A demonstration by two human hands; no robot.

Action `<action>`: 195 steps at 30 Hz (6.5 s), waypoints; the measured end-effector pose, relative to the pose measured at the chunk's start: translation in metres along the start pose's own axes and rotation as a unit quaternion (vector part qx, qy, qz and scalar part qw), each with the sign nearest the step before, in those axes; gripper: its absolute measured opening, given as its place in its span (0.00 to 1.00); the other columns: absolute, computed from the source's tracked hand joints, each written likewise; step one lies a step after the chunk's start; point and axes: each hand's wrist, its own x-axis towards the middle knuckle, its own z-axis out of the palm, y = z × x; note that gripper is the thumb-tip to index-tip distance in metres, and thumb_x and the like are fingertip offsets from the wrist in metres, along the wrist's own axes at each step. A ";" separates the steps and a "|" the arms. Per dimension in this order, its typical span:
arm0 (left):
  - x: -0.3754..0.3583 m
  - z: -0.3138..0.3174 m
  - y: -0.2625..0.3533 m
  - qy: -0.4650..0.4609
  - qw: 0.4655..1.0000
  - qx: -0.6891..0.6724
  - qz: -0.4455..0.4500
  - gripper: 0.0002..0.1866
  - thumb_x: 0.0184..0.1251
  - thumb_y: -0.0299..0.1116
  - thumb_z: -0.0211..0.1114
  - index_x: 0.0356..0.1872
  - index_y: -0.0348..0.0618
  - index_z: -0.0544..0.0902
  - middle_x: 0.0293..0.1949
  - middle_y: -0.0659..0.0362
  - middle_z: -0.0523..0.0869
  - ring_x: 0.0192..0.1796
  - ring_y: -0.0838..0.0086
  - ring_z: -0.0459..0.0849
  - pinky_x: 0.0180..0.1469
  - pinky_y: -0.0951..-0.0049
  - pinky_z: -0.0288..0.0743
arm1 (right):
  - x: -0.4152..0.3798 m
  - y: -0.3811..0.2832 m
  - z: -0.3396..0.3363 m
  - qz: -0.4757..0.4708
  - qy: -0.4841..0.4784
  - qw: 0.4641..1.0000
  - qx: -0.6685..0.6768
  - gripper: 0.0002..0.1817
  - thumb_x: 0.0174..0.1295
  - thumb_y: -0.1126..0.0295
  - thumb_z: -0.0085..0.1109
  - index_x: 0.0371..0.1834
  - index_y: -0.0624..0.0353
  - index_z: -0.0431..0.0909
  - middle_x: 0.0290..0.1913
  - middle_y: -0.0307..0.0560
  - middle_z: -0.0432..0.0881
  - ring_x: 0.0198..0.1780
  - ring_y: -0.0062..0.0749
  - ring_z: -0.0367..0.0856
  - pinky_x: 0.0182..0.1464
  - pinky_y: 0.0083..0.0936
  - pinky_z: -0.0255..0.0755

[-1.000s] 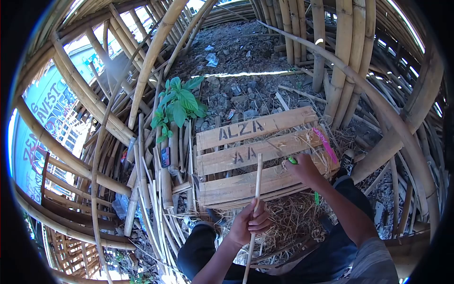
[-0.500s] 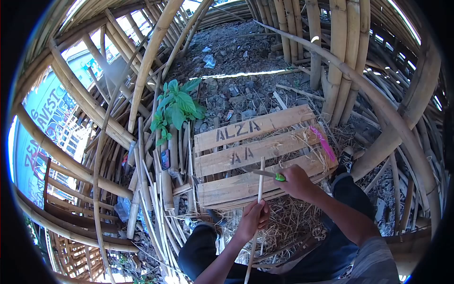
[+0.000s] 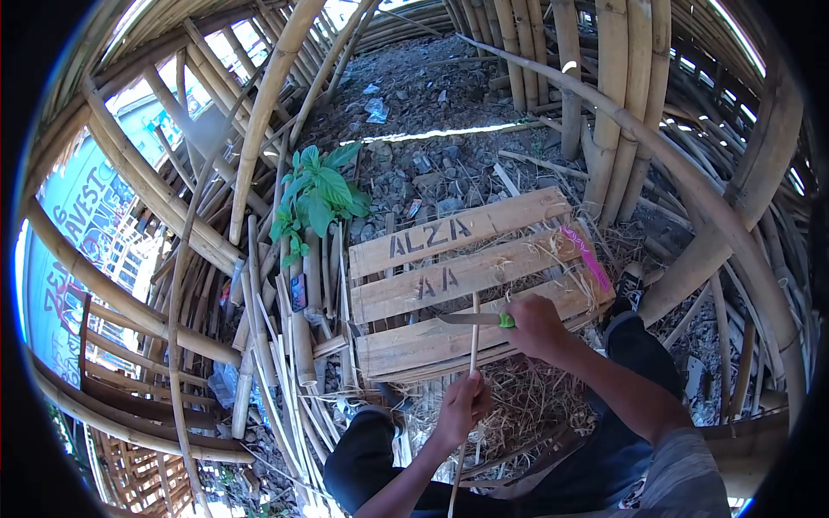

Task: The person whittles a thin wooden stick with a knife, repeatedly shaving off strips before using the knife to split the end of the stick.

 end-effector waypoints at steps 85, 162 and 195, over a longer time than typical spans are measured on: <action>0.000 -0.001 -0.006 0.102 0.980 0.165 0.037 0.15 0.73 0.35 0.46 0.24 0.43 0.64 0.15 0.68 0.61 0.16 0.85 0.57 0.18 0.80 0.50 | -0.006 -0.018 0.000 -0.026 -0.085 0.996 -0.029 0.10 0.46 0.63 0.60 0.21 0.60 0.79 0.21 0.54 0.79 0.28 0.48 0.81 0.34 0.40 0.75; 0.001 -0.007 -0.011 0.123 0.965 0.233 0.012 0.17 0.72 0.36 0.49 0.22 0.38 0.65 0.15 0.64 0.65 0.19 0.82 0.60 0.21 0.73 0.56 | -0.011 -0.028 0.005 -0.061 -0.173 0.983 0.023 0.10 0.44 0.64 0.61 0.23 0.61 0.80 0.22 0.56 0.79 0.29 0.50 0.81 0.34 0.40 0.76; -0.001 -0.001 -0.004 0.112 0.969 0.220 0.010 0.16 0.72 0.35 0.49 0.23 0.39 0.65 0.15 0.66 0.65 0.19 0.84 0.59 0.20 0.75 0.55 | -0.011 -0.024 0.007 -0.027 -0.130 0.991 0.032 0.11 0.45 0.63 0.61 0.22 0.61 0.80 0.21 0.55 0.79 0.28 0.49 0.81 0.33 0.40 0.76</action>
